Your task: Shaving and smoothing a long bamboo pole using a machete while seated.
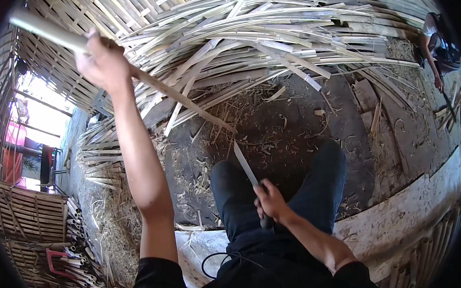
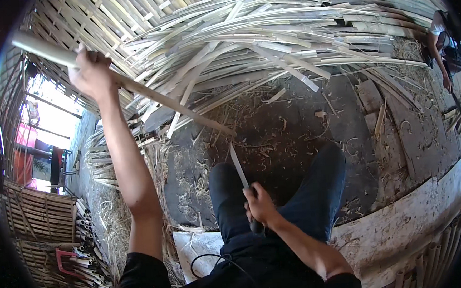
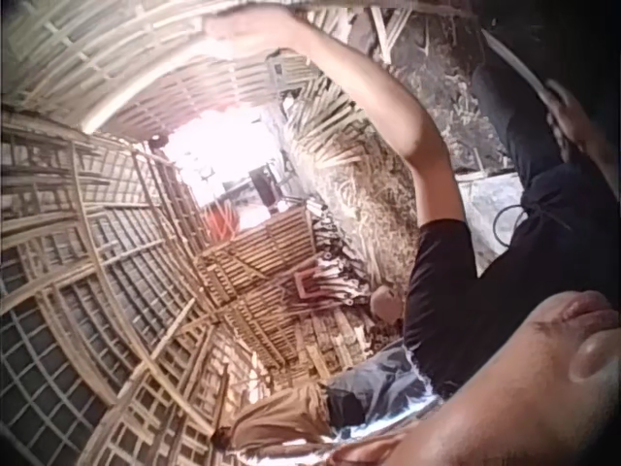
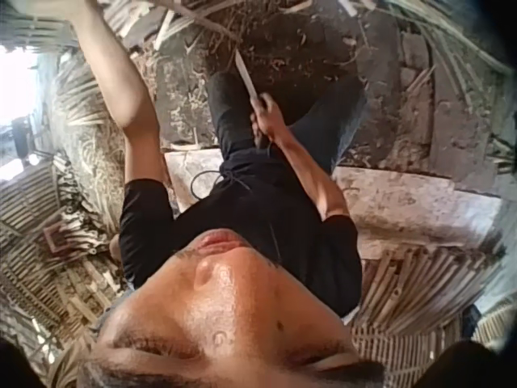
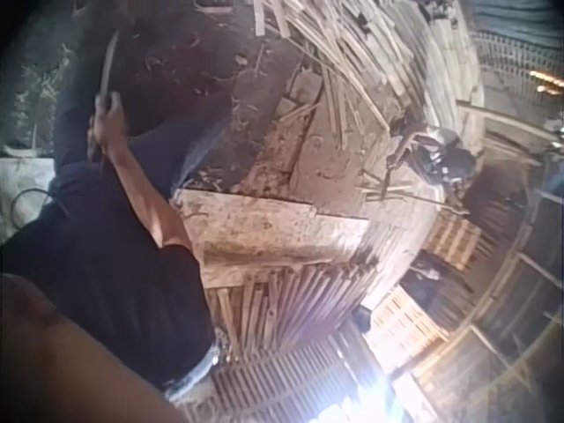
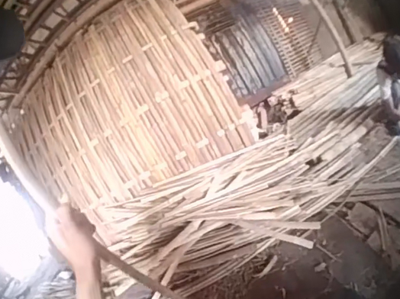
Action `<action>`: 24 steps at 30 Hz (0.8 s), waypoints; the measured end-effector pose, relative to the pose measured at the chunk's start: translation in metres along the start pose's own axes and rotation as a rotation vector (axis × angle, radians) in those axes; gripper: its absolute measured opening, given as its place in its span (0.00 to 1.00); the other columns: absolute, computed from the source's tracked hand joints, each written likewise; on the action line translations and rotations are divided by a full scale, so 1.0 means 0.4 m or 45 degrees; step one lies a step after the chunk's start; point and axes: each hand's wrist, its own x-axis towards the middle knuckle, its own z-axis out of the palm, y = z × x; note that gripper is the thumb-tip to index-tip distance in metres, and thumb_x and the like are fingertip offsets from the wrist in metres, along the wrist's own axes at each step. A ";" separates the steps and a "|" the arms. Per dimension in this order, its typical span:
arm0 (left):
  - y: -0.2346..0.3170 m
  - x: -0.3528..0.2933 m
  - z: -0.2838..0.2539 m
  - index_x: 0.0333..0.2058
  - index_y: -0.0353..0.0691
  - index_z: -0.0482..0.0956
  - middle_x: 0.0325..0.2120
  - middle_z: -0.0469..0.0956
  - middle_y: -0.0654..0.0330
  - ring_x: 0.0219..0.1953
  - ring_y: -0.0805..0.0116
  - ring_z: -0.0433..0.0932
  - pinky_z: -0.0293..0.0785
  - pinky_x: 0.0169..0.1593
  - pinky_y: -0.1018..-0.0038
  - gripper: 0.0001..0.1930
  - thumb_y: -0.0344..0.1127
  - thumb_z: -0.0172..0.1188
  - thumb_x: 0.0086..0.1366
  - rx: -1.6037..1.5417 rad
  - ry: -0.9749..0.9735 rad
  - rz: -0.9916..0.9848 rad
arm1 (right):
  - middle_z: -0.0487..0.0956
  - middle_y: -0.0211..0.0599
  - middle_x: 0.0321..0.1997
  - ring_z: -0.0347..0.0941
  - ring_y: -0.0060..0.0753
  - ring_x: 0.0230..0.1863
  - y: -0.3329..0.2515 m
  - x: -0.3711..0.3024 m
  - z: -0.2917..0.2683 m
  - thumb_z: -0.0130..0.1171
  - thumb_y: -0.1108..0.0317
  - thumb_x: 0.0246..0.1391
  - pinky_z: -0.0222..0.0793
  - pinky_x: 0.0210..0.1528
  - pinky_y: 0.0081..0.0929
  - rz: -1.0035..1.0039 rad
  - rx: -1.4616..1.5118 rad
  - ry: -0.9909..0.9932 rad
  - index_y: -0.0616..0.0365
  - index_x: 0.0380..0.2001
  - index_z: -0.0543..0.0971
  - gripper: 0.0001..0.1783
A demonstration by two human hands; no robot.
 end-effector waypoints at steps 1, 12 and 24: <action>-0.007 0.007 -0.037 0.25 0.39 0.67 0.14 0.66 0.66 0.15 0.77 0.66 0.63 0.18 0.76 0.13 0.34 0.54 0.70 -0.081 -0.040 -0.028 | 0.70 0.32 0.20 0.65 0.23 0.11 0.007 -0.014 -0.014 0.53 0.57 0.69 0.62 0.13 0.28 0.019 -0.006 -0.013 0.52 0.44 0.69 0.12; -0.199 -0.076 -0.328 0.54 0.39 0.58 0.43 0.73 0.53 0.44 0.62 0.73 0.71 0.52 0.60 0.30 0.63 0.39 0.73 0.342 -0.320 0.097 | 0.69 0.32 0.20 0.62 0.23 0.10 0.061 0.113 -0.210 0.51 0.57 0.69 0.63 0.12 0.27 -0.182 -0.004 0.253 0.48 0.43 0.66 0.10; -0.477 -0.259 -0.520 0.69 0.32 0.54 0.59 0.67 0.47 0.62 0.58 0.65 0.59 0.67 0.65 0.31 0.49 0.45 0.78 0.705 -0.471 -0.217 | 0.69 0.32 0.20 0.64 0.24 0.11 0.081 0.160 -0.260 0.50 0.57 0.69 0.64 0.13 0.30 -0.091 -0.047 0.373 0.48 0.41 0.66 0.09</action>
